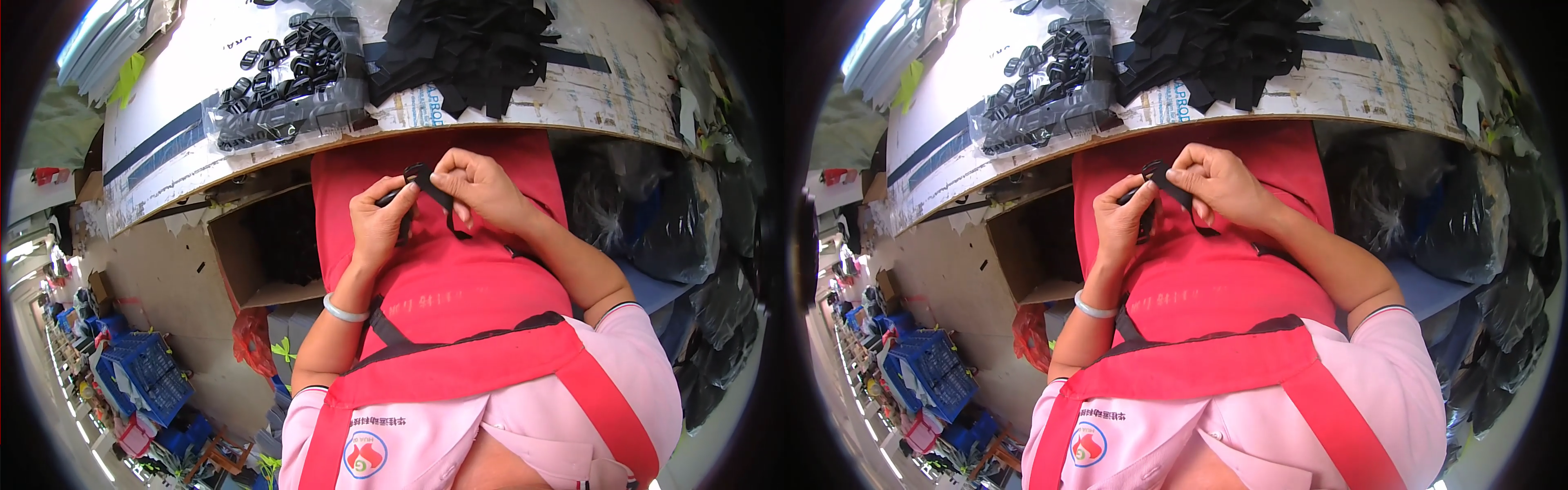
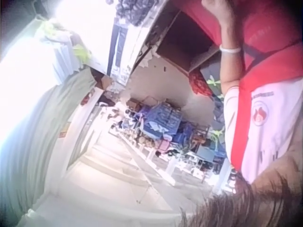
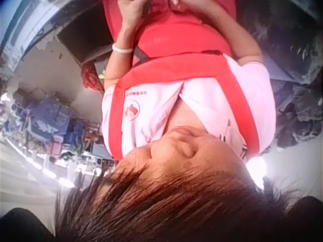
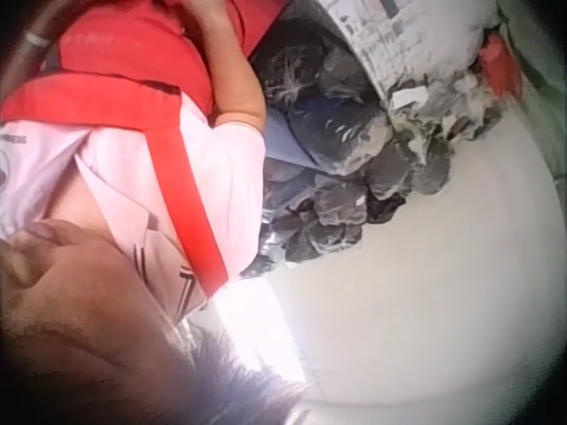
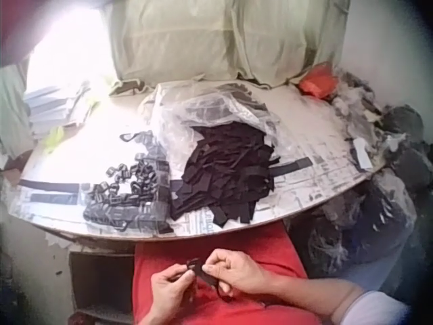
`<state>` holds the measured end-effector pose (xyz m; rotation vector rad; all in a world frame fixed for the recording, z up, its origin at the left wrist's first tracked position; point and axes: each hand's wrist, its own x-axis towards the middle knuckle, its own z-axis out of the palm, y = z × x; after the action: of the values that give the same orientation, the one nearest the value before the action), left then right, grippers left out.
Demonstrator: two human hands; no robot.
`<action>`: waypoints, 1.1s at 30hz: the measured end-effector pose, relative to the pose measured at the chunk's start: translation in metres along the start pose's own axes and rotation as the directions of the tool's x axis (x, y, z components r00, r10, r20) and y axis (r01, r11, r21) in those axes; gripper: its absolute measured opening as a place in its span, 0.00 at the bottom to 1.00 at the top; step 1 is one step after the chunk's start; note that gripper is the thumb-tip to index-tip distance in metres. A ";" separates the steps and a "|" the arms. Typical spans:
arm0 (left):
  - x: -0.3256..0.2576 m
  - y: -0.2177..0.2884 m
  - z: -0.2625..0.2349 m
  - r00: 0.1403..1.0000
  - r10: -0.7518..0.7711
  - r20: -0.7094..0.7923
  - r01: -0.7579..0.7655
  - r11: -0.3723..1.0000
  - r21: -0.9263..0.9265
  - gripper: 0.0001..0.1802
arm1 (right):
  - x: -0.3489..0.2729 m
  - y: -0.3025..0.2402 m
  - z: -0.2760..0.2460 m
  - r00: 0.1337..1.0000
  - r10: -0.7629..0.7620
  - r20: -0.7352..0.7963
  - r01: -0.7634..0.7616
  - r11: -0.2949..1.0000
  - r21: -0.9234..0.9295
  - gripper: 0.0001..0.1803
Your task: Assembling plastic buckles onto nylon straps by hand at a workbench.
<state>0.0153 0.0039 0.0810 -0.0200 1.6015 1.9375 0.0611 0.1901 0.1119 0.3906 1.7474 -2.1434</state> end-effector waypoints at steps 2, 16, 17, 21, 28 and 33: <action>0.002 -0.005 -0.001 0.999 0.036 -0.012 -0.036 0.999 0.000 0.06 | -0.001 0.000 0.005 0.997 0.056 0.052 -0.059 0.997 0.054 0.10; 0.001 0.000 -0.004 0.883 0.450 0.130 -0.454 0.752 0.477 0.10 | 0.012 0.023 0.003 1.000 0.014 -0.008 -0.011 0.953 0.304 0.12; -0.001 0.004 -0.005 0.975 0.208 0.076 -0.222 0.918 0.329 0.11 | 0.011 0.023 0.002 1.000 0.015 -0.010 -0.012 0.953 0.303 0.12; 0.004 0.011 -0.015 0.968 -0.237 0.080 0.250 0.925 -0.287 0.14 | 0.010 0.024 0.010 0.995 -0.088 -0.056 0.096 0.983 0.157 0.07; 0.003 -0.009 -0.013 0.962 -0.245 0.123 0.272 0.905 -0.326 0.15 | 0.014 0.023 0.021 0.887 -0.452 -0.095 0.453 0.891 -0.016 0.08; 0.002 -0.005 -0.015 0.988 -0.152 -0.013 0.142 0.951 -0.276 0.16 | 0.017 0.028 0.012 0.985 -0.166 -0.049 0.172 0.971 0.165 0.07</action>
<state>0.0110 -0.0081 0.0721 -0.2796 1.3003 2.0344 0.0582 0.1718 0.0828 0.3335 1.6763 -2.4294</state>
